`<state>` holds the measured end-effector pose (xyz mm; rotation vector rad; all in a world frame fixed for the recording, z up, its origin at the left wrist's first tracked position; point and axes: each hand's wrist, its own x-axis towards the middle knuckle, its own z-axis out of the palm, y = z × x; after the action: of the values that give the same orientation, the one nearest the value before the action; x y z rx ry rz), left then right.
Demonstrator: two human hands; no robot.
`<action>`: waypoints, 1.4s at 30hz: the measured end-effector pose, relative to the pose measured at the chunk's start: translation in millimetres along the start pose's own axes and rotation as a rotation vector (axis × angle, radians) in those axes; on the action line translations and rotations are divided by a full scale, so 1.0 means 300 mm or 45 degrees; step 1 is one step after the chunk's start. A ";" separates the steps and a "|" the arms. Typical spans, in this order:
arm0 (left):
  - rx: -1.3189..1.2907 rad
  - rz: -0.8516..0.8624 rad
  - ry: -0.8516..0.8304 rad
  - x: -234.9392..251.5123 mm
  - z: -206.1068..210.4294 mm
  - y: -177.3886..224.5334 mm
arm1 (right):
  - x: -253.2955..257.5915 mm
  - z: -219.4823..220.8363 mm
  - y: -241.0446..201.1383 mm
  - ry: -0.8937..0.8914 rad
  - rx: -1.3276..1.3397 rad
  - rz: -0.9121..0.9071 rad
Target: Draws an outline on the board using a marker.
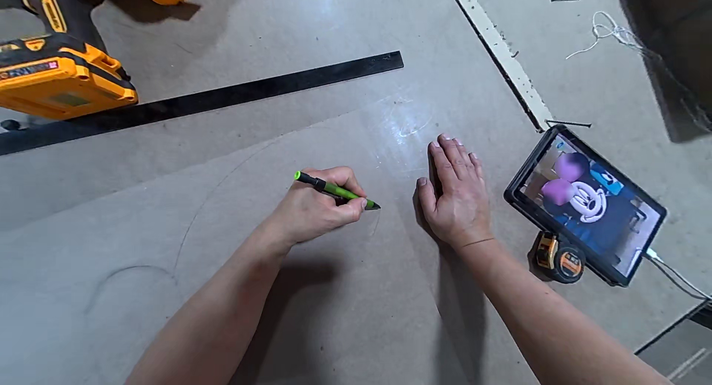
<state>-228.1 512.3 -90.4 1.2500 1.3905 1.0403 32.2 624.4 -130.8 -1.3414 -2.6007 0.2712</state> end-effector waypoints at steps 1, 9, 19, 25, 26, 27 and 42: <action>0.009 0.001 -0.010 0.001 -0.001 0.001 | 0.000 0.000 -0.001 0.002 -0.001 0.001; -0.052 -0.084 0.141 -0.005 0.026 0.014 | -0.002 -0.002 -0.001 -0.008 0.008 0.003; -0.098 -0.082 0.216 0.008 0.034 0.003 | 0.001 0.000 -0.001 0.003 0.007 0.002; -0.094 -0.125 0.350 0.012 0.057 0.010 | 0.003 0.003 0.001 0.010 0.003 -0.002; -0.099 -0.120 0.373 0.012 0.061 0.008 | 0.002 0.003 0.001 0.010 0.004 -0.002; -0.102 -0.110 0.376 0.012 0.061 0.005 | 0.002 0.003 0.002 0.012 0.002 -0.002; -0.123 -0.111 0.383 0.018 0.055 0.001 | -0.001 0.005 -0.006 0.057 -0.019 0.003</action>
<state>-211.7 517.6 -93.5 0.9823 1.5853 1.2567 30.4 623.0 -131.7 -1.3399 -2.5692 0.2197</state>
